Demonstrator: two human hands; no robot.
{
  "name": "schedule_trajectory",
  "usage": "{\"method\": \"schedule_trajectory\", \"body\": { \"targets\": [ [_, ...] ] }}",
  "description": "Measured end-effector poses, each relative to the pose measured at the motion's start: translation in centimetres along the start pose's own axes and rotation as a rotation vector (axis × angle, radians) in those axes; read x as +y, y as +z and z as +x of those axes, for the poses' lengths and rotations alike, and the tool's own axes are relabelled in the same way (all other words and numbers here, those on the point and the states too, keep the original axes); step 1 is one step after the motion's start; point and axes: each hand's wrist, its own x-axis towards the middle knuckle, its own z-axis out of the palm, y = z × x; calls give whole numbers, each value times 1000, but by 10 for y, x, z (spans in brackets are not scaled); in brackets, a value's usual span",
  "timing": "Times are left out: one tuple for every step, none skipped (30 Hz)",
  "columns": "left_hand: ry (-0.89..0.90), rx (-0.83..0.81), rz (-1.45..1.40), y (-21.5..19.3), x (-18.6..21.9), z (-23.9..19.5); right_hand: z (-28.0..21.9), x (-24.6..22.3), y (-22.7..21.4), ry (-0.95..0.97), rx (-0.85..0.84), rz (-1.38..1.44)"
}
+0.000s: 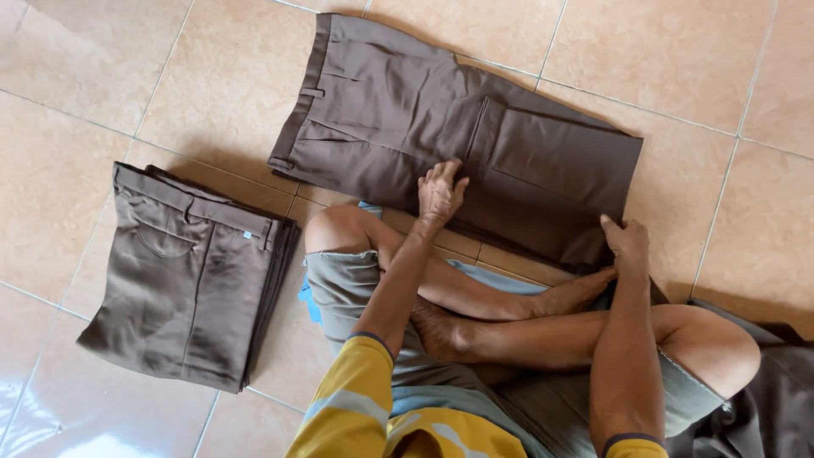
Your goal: The person sits on a tiled floor and folds brown trousers by hand. They smooth the fabric, fold the legs together, and then fold the garment into a compact rectangle, placing it on a growing stack of folded trousers.
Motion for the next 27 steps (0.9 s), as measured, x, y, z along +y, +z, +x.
{"method": "schedule_trajectory", "body": {
  "targets": [
    [28, -70, 63, 3, 0, -1, 14, 11, 4, -2, 54, -8],
    [56, -143, 128, 5, -1, -2, 26, 23, 11, 0, 106, -14],
    [56, -142, 132, 7, 0, -4, 20, 19, 9, -1, 103, -12],
    [-4, -170, 107, 8, 3, -3, 14, 14, 7, 18, 96, 0],
    [-65, -198, 82, 10, 5, -2, 9, 10, 5, 37, 90, 12],
    [-62, -189, 83, 9, 7, -2, -2, -3, -1, 30, 91, 16],
    [-120, -192, 33, 9, 9, -2, -13, -16, -6, 50, 47, 34],
    [-181, -199, -21, 9, 11, -5, -26, -26, -13, 75, 3, 48],
    [-181, -196, -21, 13, 9, -1, -33, -35, -14, 72, 4, 48],
    [-195, -223, -17, 17, 6, 1, -41, -41, -13, 62, 58, 104],
    [-210, -251, -12, 20, 3, 2, -50, -48, -13, 52, 112, 161],
    [-212, -248, -10, 21, 4, 0, -57, -54, -18, 49, 109, 161],
    [-214, -238, 3, 22, 5, -2, -64, -60, -23, 35, 116, 157],
    [-216, -223, 14, 23, 6, -1, -70, -67, -29, 16, 124, 153],
    [-218, -215, 16, 15, 15, -5, -74, -72, -27, 9, 121, 154],
    [-128, -186, 75, 9, 23, -10, -79, -76, -26, 43, 69, 151],
    [-39, -157, 134, 3, 31, -15, -84, -79, -24, 77, 17, 148],
    [-40, -160, 135, 9, 27, -18, -88, -85, -25, 80, 15, 148],
    [-11, -180, 129, 15, 22, -21, -92, -91, -26, 76, 33, 176],
    [12, -202, 121, 21, 17, -28, -98, -95, -27, 73, 48, 199],
    [6, -207, 122, 23, 17, -35, -98, -85, -33, 77, 43, 194],
    [34, -112, 63, 24, 17, -33, -92, -83, -39, 58, 46, 288],
    [63, -16, 5, 25, 16, -31, -87, -81, -45, 39, 48, 384],
    [52, -14, 8, 39, 15, -38, -79, -68, -55, 36, 39, 376],
    [102, 13, -46, 54, 14, -44, -70, -55, -64, 35, 93, 312],
    [157, 40, -103, 70, 14, -49, -61, -43, -73, 35, 151, 251],
    [150, 42, -103, 75, 26, -61, -49, -23, -85, 32, 147, 245]
  ]
}}
